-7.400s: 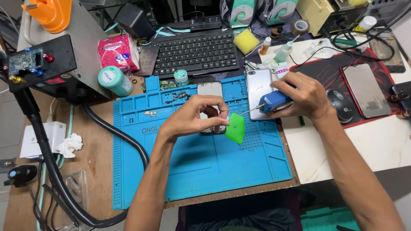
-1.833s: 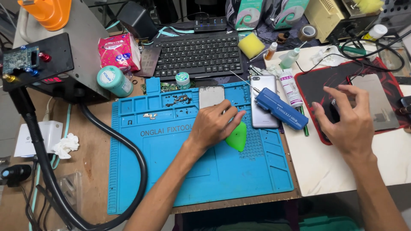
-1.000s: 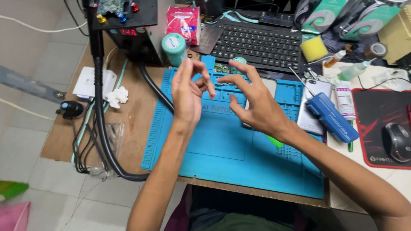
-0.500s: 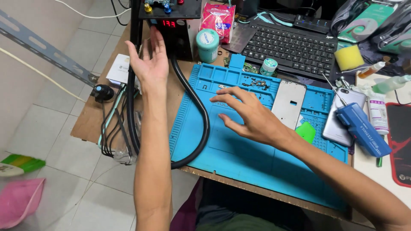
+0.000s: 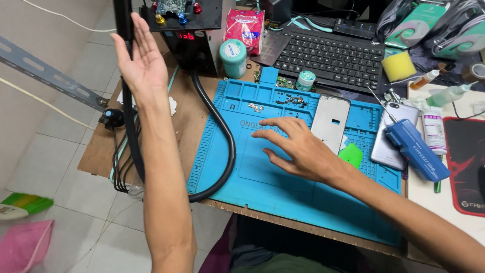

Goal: Disassembling a mobile phone by removing screws and using a heat gun to loosen the screen adhesive.

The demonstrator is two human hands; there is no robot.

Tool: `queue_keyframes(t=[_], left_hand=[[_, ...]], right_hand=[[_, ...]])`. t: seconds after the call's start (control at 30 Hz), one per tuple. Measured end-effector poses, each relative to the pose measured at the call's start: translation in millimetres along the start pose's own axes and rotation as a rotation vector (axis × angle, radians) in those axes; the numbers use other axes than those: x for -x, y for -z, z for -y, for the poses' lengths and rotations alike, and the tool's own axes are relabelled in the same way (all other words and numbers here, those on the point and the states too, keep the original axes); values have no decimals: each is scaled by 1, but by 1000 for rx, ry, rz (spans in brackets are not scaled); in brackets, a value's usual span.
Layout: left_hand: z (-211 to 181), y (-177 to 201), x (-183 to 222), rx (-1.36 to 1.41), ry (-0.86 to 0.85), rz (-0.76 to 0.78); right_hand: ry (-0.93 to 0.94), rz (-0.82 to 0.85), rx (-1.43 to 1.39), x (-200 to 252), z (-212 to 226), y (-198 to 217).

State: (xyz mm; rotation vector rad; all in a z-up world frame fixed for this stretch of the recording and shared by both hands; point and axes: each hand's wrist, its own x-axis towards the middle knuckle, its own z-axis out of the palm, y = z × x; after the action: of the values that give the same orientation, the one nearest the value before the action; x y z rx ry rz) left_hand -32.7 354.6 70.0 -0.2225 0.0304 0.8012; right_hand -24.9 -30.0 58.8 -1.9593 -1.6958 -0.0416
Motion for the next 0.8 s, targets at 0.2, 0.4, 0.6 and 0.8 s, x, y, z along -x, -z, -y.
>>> queue_keyframes(t=[0.2, 0.4, 0.6, 0.8], left_hand=[[27, -47, 68, -308, -153, 124], [67, -43, 110, -483, -196, 165], [118, 3, 167, -671, -139, 349], [152, 30, 204, -816, -79, 396]], right_hand=[[22, -62, 59, 23, -4, 5], [-243, -272, -288, 45, -5, 31], [-511, -506, -794, 66, -30, 59], [-557, -490, -966, 80, -35, 59]])
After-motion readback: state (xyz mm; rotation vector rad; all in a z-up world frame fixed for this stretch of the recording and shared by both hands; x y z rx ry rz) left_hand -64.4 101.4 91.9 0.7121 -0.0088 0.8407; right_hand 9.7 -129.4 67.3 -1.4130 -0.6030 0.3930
